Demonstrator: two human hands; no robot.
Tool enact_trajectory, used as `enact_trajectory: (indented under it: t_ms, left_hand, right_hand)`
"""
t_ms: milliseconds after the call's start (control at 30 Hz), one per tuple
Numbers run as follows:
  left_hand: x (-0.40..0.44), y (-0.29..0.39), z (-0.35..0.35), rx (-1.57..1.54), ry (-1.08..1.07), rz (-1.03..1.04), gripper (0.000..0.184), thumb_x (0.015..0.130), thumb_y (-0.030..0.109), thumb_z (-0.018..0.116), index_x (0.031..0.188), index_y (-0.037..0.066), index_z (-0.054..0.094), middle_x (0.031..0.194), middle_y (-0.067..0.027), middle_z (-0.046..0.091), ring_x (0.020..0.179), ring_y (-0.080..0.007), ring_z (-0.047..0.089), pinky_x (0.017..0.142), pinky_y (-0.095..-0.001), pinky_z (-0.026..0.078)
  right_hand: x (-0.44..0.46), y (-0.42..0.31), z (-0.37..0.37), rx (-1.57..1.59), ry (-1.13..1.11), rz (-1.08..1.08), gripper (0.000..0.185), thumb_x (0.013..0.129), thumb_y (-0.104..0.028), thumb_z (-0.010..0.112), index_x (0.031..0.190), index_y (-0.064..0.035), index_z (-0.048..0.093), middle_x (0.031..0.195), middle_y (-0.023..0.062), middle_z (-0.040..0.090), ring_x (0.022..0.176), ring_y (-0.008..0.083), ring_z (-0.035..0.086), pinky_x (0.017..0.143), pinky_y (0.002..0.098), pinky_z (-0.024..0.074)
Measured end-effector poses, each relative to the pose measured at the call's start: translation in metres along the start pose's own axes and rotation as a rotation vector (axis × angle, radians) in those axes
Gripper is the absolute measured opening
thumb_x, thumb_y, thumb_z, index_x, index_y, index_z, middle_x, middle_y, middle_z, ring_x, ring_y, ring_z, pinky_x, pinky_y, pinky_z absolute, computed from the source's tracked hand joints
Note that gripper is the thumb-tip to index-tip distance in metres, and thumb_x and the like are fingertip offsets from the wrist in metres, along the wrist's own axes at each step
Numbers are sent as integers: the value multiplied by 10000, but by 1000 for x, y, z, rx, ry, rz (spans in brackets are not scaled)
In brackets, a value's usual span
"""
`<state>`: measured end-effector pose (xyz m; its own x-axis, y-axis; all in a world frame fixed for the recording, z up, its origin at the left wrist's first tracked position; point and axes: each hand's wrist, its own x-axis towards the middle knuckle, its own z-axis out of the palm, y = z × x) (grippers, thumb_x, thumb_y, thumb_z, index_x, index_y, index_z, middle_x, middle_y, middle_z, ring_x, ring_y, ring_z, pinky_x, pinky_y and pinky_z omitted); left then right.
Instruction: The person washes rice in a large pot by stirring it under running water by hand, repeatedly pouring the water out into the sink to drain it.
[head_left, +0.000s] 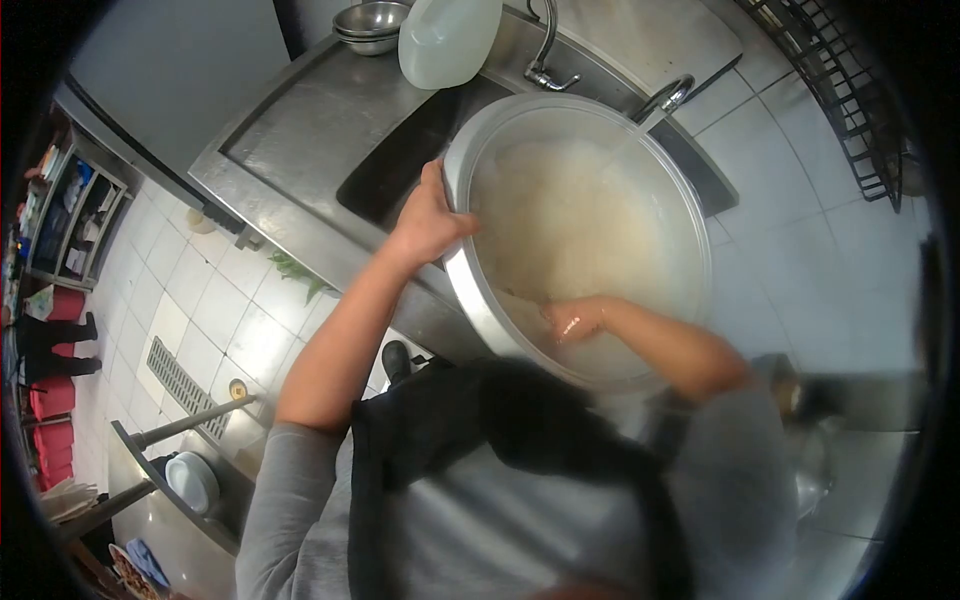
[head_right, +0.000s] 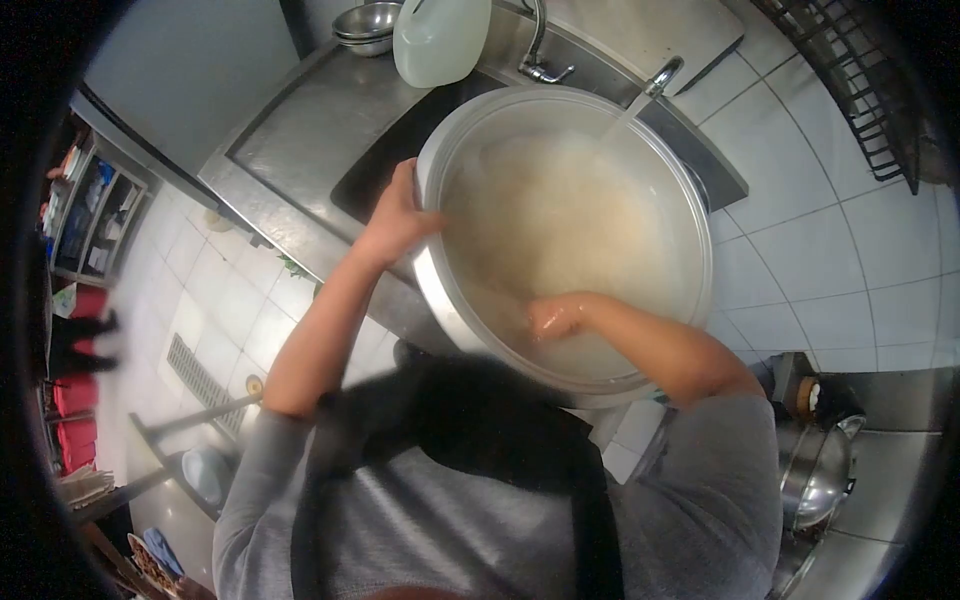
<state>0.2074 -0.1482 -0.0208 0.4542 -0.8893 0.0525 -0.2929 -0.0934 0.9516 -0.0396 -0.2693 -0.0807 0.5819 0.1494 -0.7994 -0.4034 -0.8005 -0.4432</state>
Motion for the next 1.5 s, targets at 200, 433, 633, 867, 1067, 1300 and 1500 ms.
enact_trajectory:
  t_ms: [200, 433, 633, 867, 1067, 1300, 1500]
  left_hand:
    - [-3, 2, 1, 3, 35, 9, 839, 556, 179, 690, 1227, -112, 278, 963, -283, 553, 907, -355, 567, 815, -348, 435]
    - [-1, -1, 1, 21, 28, 27, 822, 564, 177, 686, 1222, -105, 283, 959, -276, 557, 886, -341, 577, 798, -340, 442]
    - [-2, 2, -1, 26, 22, 41, 796, 565, 172, 682, 1209, -94, 296, 946, -257, 561, 872, -315, 580, 793, -332, 441]
    - [-7, 11, -2, 21, 22, 34, 814, 560, 166, 684, 1219, -107, 291, 967, -251, 558, 888, -301, 576, 798, -322, 441]
    - [-2, -2, 1, -73, -3, 6, 807, 567, 140, 676, 1229, -103, 285, 959, -240, 566, 872, -284, 583, 781, -320, 451]
    - [-3, -1, 1, -14, 28, 41, 741, 585, 154, 662, 1193, -85, 311, 923, -257, 568, 856, -323, 582, 770, -338, 449]
    - [-3, 2, 2, 6, 39, 38, 773, 578, 158, 660, 1204, -104, 291, 918, -268, 565, 868, -346, 575, 792, -349, 438]
  right_hand:
    - [-50, -33, 8, -79, 213, 134, 422, 754, -376, 569, 1005, -39, 603, 953, 244, 589, 909, 367, 561, 809, 432, 453]
    - [-2, 12, -9, -428, 359, 486, 366, 672, -361, 656, 890, -68, 657, 885, 184, 622, 847, 334, 594, 742, 407, 486]
    - [75, 96, -62, -390, 325, 558, 487, 703, -431, 633, 1037, -77, 620, 1039, 185, 582, 969, 311, 557, 826, 398, 446]
    - [57, 131, -118, -101, 561, 589, 580, 726, -491, 596, 1133, -80, 551, 1169, 179, 495, 1079, 288, 483, 895, 394, 388]
    - [-29, 146, -116, 247, 731, 669, 660, 747, -541, 564, 1215, -82, 492, 1282, 174, 420, 1173, 268, 419, 955, 390, 338]
    - [-85, 153, -63, 799, 215, 491, 676, 749, -491, 565, 1265, -73, 439, 1343, 182, 336, 1215, 280, 359, 985, 438, 291]
    - [-79, 108, -12, 584, 1, 393, 583, 720, -355, 586, 1212, -60, 478, 1239, 194, 421, 1130, 316, 424, 929, 464, 337]
